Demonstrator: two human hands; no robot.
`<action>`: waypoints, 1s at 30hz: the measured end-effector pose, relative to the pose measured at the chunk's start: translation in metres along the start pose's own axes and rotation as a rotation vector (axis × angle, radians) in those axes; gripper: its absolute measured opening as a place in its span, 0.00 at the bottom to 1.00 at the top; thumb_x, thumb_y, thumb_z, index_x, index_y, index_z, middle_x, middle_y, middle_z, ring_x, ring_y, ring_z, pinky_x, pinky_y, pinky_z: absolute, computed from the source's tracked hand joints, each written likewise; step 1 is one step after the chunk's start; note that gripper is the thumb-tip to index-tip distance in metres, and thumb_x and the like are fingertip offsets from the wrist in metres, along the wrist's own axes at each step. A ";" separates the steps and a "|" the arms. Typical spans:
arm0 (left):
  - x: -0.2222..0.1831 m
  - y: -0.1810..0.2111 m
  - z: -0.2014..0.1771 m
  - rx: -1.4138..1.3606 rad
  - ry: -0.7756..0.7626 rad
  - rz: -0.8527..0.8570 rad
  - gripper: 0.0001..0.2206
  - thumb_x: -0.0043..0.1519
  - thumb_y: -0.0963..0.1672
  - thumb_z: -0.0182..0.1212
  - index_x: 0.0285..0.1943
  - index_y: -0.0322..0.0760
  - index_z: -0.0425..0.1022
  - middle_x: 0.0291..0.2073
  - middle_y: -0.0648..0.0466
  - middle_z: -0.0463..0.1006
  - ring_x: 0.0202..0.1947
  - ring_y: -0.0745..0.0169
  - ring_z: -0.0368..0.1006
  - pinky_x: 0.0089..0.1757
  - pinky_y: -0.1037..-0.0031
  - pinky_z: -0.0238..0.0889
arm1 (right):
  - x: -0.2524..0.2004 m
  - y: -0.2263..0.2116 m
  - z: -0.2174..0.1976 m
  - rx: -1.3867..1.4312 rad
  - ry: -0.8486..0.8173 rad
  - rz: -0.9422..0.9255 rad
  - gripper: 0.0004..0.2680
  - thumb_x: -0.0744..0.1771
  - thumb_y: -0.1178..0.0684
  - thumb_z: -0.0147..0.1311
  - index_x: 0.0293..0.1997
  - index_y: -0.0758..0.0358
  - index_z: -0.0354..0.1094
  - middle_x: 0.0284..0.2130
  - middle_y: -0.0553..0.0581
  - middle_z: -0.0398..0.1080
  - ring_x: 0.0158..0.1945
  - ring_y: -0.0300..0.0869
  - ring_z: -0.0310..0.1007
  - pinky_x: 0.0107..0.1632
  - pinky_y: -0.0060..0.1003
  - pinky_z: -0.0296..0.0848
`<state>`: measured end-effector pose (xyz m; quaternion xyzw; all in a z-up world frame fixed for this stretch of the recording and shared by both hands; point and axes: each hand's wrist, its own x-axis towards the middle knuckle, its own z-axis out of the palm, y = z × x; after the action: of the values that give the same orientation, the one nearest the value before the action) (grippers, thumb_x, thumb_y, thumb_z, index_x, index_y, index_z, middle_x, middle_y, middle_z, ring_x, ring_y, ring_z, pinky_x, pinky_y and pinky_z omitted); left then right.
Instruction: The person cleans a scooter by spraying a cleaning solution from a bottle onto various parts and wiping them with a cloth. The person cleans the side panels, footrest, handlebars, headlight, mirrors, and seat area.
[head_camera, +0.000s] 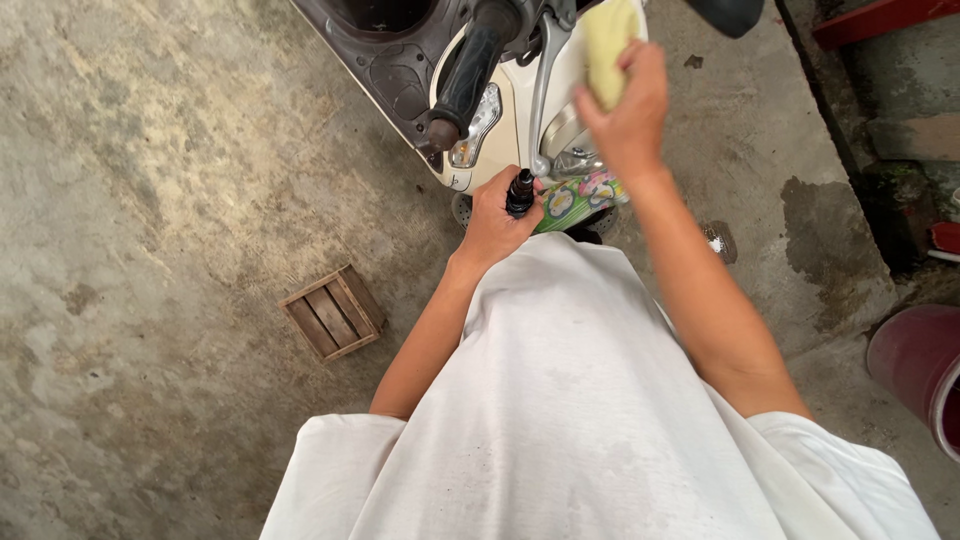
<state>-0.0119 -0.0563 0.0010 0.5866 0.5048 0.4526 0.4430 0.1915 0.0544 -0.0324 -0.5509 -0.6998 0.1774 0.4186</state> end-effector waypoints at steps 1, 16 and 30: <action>0.001 -0.001 0.001 -0.009 0.004 0.003 0.07 0.58 0.37 0.64 0.40 0.29 0.70 0.33 0.49 0.80 0.32 0.61 0.77 0.38 0.72 0.70 | -0.008 -0.010 0.001 -0.100 -0.006 -0.050 0.19 0.62 0.60 0.72 0.50 0.63 0.58 0.53 0.70 0.65 0.58 0.61 0.67 0.60 0.51 0.65; 0.008 -0.003 0.001 0.028 -0.006 -0.006 0.08 0.57 0.37 0.64 0.38 0.27 0.68 0.33 0.46 0.80 0.31 0.58 0.78 0.36 0.72 0.70 | 0.024 0.026 -0.029 0.820 -0.196 1.022 0.14 0.61 0.62 0.53 0.51 0.57 0.63 0.40 0.55 0.70 0.41 0.42 0.73 0.41 0.41 0.75; 0.008 -0.001 0.000 0.041 0.017 -0.002 0.08 0.57 0.37 0.65 0.38 0.28 0.69 0.31 0.46 0.79 0.31 0.57 0.78 0.36 0.71 0.69 | -0.018 -0.016 0.023 -0.274 -0.044 0.156 0.34 0.62 0.51 0.72 0.76 0.51 0.54 0.72 0.71 0.47 0.61 0.63 0.59 0.61 0.52 0.67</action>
<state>-0.0113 -0.0479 0.0003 0.5912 0.5184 0.4466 0.4269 0.1649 0.0372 -0.0417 -0.6514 -0.6816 0.1241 0.3092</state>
